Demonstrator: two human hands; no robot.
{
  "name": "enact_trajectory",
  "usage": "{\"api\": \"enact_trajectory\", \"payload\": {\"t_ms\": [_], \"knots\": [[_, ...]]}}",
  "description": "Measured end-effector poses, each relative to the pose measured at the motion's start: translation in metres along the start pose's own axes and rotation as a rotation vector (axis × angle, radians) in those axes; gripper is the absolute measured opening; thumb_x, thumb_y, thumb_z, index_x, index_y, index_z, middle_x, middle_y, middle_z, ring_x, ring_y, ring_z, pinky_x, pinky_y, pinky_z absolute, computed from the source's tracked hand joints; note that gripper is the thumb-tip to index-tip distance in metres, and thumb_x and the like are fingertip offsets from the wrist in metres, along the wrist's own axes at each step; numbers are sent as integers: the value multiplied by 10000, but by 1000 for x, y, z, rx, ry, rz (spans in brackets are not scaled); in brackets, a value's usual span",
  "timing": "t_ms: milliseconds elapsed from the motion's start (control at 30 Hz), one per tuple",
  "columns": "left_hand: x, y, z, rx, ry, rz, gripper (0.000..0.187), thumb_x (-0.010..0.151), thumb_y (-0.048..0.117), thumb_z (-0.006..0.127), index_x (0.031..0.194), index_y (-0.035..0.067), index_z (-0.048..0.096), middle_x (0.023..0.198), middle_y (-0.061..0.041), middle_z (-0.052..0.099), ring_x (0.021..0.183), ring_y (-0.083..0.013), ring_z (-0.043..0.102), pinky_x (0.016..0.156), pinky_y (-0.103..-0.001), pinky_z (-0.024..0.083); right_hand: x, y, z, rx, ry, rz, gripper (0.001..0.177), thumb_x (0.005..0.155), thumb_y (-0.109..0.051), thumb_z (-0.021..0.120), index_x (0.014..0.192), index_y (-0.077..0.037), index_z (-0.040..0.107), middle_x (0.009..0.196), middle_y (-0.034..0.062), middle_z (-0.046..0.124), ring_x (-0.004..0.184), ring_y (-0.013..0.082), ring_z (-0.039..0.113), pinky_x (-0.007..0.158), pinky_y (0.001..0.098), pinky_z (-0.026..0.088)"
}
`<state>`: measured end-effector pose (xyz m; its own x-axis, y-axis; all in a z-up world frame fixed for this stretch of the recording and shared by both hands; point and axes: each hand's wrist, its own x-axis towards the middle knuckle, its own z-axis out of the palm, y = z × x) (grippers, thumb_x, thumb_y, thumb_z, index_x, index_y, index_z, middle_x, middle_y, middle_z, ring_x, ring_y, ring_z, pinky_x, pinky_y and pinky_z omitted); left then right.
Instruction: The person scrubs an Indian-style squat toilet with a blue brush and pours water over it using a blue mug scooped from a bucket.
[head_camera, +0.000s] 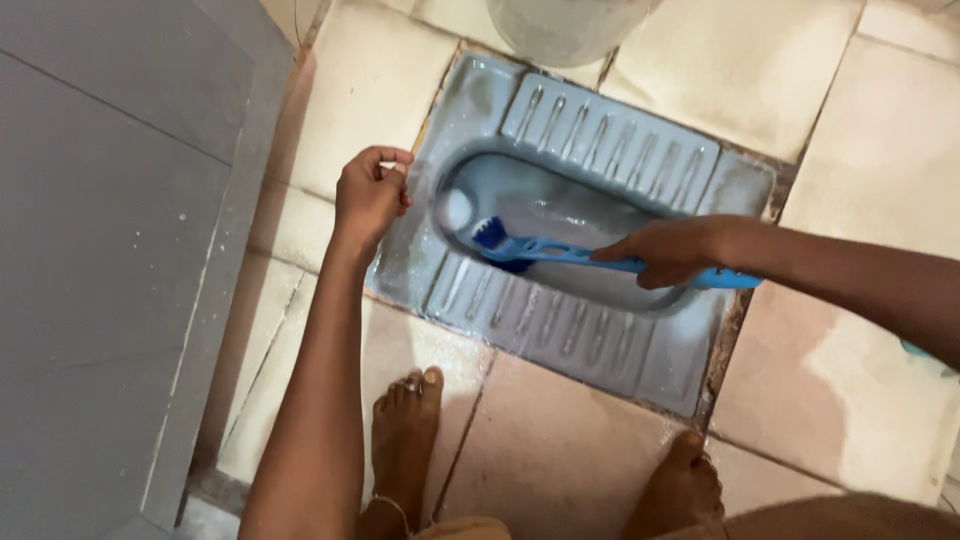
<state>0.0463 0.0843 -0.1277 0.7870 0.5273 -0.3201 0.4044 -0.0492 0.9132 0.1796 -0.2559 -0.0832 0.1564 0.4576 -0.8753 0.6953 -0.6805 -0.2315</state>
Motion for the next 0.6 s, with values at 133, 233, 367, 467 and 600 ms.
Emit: {"api": "enact_trajectory", "payload": {"t_ms": [133, 233, 367, 467, 600], "knots": [[-6, 1, 4, 33, -40, -11, 170, 970, 83, 583, 1106, 56, 682, 711, -13, 607, 590, -87, 612, 528, -247, 493, 0, -3, 32, -34, 129, -17, 811, 901, -59, 516, 1588, -440, 316, 999, 155, 753, 829, 286, 734, 810, 430, 561], [-5, 2, 6, 17, -45, -28, 236, 930, 25, 538, 1120, 56, 674, 750, -9, 638, 610, -83, 629, 536, -244, 505, -4, 31, 63, -190, 261, 107, 789, 936, -96, 540, 1557, -530, 322, 934, 140, 717, 789, 271, 713, 723, 437, 603], [1, -7, 7, 2, -28, -3, 232, 934, 36, 545, 1122, 60, 678, 764, -11, 632, 609, -83, 634, 542, -243, 508, -17, 78, 49, -483, 334, 282, 619, 1113, -312, 384, 1608, -576, 123, 957, 165, 658, 643, 216, 720, 555, 372, 632], [1, -15, 14, -23, 34, -1, 225, 907, 27, 587, 1107, 49, 687, 762, -17, 640, 610, -89, 633, 533, -250, 506, 1, 71, 18, -785, 408, 245, 746, 1059, -273, 448, 1657, -474, 52, 881, 102, 680, 601, 157, 678, 466, 297, 595], [-6, -16, 23, 0, -47, -21, 211, 924, 46, 566, 1099, 64, 682, 732, -21, 650, 588, -84, 631, 515, -248, 498, 68, 14, 7, -958, 735, 118, 690, 1049, -165, 477, 1636, -416, 216, 752, 74, 641, 514, 112, 608, 396, 263, 527]]}}
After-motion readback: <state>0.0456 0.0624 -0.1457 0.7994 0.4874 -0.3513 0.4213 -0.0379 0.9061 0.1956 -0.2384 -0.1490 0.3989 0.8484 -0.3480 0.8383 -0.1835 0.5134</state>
